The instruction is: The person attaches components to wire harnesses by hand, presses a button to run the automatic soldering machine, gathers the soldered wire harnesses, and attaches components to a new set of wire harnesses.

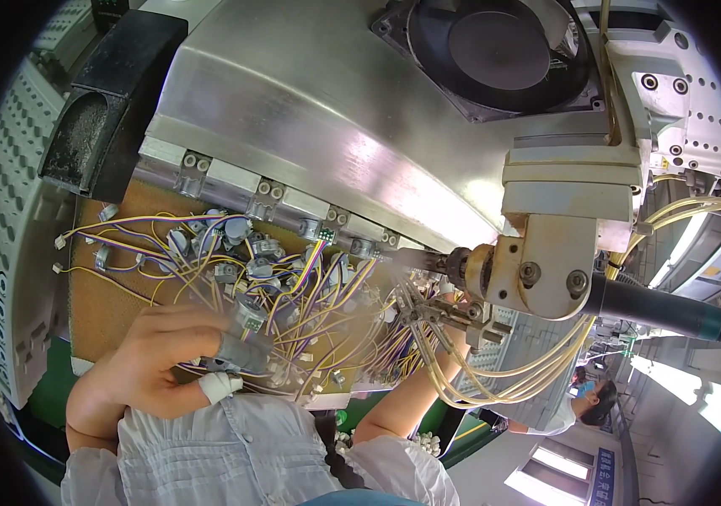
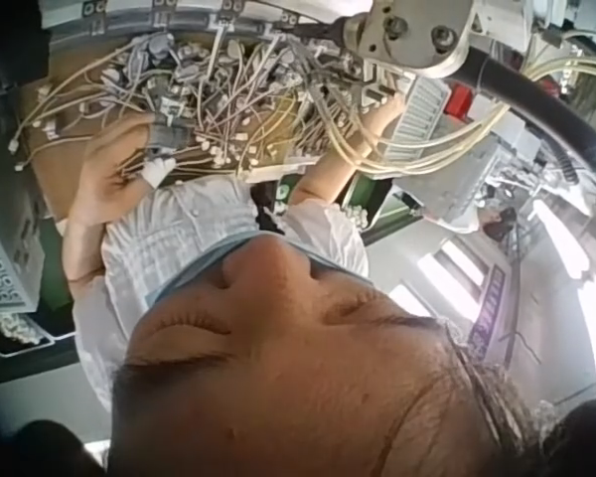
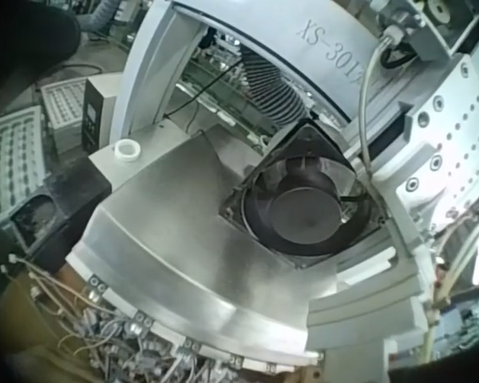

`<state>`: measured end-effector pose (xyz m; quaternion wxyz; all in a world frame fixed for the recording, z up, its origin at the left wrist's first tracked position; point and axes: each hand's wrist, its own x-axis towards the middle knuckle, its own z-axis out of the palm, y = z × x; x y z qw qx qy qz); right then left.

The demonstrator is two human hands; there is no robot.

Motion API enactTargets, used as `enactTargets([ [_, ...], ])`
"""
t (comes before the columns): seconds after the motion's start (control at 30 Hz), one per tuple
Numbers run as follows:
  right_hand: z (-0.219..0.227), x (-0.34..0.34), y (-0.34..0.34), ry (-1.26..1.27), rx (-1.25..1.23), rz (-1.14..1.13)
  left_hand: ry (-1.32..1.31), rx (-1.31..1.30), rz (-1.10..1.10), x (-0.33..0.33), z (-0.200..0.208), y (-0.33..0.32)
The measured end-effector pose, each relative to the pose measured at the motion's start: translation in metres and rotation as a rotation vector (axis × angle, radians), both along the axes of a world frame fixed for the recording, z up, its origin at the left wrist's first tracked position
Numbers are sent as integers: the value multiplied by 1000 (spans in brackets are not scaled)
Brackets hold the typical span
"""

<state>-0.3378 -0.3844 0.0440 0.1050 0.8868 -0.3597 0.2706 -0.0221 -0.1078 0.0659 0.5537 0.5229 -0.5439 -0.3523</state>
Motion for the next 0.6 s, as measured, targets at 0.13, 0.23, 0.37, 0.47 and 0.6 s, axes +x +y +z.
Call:
enactTargets([
  [0.13, 2, 2, 1, 76, 153, -89, 3, 11, -13, 1, 2, -1],
  [0.23, -3, 2, -3, -91, 192, -47, 63, 34, -55, 4, 10, -6],
  [0.37, -10, -6, -3, -43, 155, -3, 232, 64, -156, 10, 25, -24],
  [0.47, -15, -12, -4, -31, 159, 4, 262, 44, -179, 9, 37, -44],
  [0.6, -24, -16, -10, -196, 85, 100, 144, 104, -162, 1, 49, -67],
])
